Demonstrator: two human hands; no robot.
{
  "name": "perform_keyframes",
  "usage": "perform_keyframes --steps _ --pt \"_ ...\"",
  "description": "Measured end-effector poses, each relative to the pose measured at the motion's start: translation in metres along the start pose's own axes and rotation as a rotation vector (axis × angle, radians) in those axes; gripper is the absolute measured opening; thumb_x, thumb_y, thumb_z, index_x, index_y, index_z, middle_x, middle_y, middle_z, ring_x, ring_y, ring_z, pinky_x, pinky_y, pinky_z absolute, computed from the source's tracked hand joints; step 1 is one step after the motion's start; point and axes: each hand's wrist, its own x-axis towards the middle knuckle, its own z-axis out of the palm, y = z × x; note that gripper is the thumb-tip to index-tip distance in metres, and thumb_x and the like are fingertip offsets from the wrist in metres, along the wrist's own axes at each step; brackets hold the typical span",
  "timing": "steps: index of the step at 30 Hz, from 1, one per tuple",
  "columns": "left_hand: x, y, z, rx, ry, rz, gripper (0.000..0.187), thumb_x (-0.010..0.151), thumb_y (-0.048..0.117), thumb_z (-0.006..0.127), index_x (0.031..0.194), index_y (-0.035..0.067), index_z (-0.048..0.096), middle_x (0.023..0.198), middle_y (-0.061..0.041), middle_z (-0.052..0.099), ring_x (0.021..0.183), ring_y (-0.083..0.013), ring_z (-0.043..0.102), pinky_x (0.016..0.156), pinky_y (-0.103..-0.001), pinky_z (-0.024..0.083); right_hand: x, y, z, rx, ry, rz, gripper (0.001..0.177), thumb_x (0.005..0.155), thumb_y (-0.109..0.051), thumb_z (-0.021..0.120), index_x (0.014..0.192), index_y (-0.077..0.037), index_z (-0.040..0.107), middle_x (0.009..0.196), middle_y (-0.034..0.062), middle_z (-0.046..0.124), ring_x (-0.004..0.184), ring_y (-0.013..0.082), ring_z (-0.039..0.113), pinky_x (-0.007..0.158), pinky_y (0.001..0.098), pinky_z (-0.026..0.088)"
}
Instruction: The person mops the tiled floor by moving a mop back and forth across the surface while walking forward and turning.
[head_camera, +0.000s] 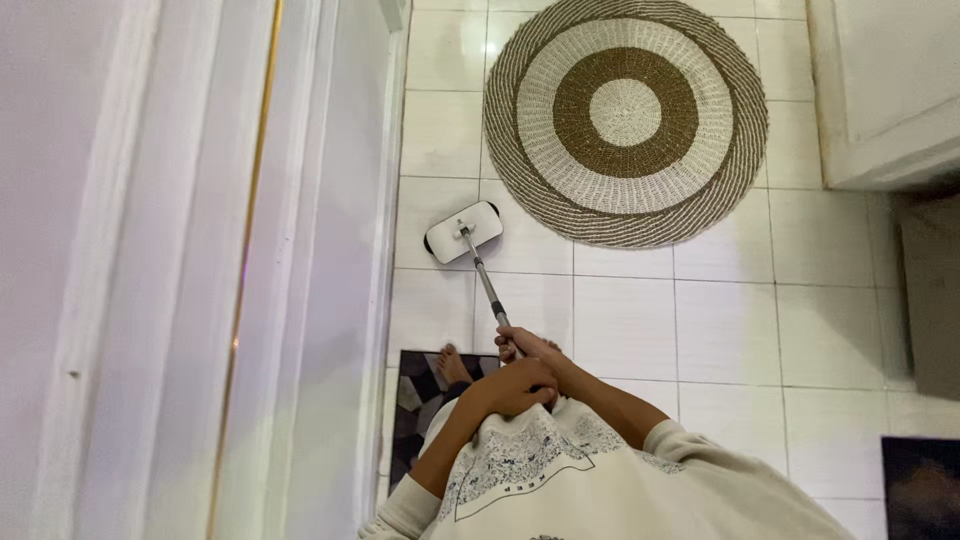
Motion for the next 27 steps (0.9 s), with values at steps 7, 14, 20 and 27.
perform_keyframes --steps 7,14,20,27 --pt "-0.064 -0.015 -0.01 0.045 -0.116 -0.088 0.03 0.088 0.035 0.065 0.095 0.007 0.073 0.098 -0.009 0.07 0.101 -0.0267 0.059 0.094 -0.041 0.046 0.044 0.044 0.033 0.151 -0.156 -0.184 0.026 0.103 -0.023 0.058 0.082 -0.014 0.046 0.056 -0.0045 0.041 0.043 0.0083 0.034 0.04 0.0226 0.032" --pt "-0.098 -0.028 -0.002 0.105 -0.174 -0.11 0.032 0.081 0.039 0.068 0.092 0.009 0.073 0.098 -0.009 0.069 0.107 -0.0269 0.056 0.094 -0.04 0.047 0.061 0.07 0.05 0.375 -0.158 -0.203 0.005 0.1 -0.015 0.057 0.102 -0.014 0.052 0.063 -0.0034 0.046 0.046 0.0075 0.036 0.039 0.0218 0.031" --pt "-0.118 -0.034 0.004 0.085 -0.006 0.111 0.024 0.081 0.028 0.068 0.092 0.008 0.075 0.105 -0.007 0.07 0.116 -0.0285 0.053 0.103 -0.042 0.042 0.067 0.085 0.055 0.343 -0.114 -0.263 0.008 0.101 -0.014 0.057 0.105 -0.015 0.05 0.062 -0.006 0.045 0.044 0.0053 0.033 0.04 0.0209 0.033" --pt "-0.118 -0.001 -0.003 -0.017 0.062 0.189 0.017 0.089 0.02 0.061 0.095 0.008 0.071 0.094 -0.004 0.07 0.104 -0.023 0.062 0.102 -0.039 0.047 0.06 0.088 0.053 0.469 -0.144 -0.319 0.025 0.102 -0.013 0.056 0.081 -0.015 0.041 0.057 -0.0053 0.04 0.043 0.0061 0.035 0.042 0.0207 0.038"
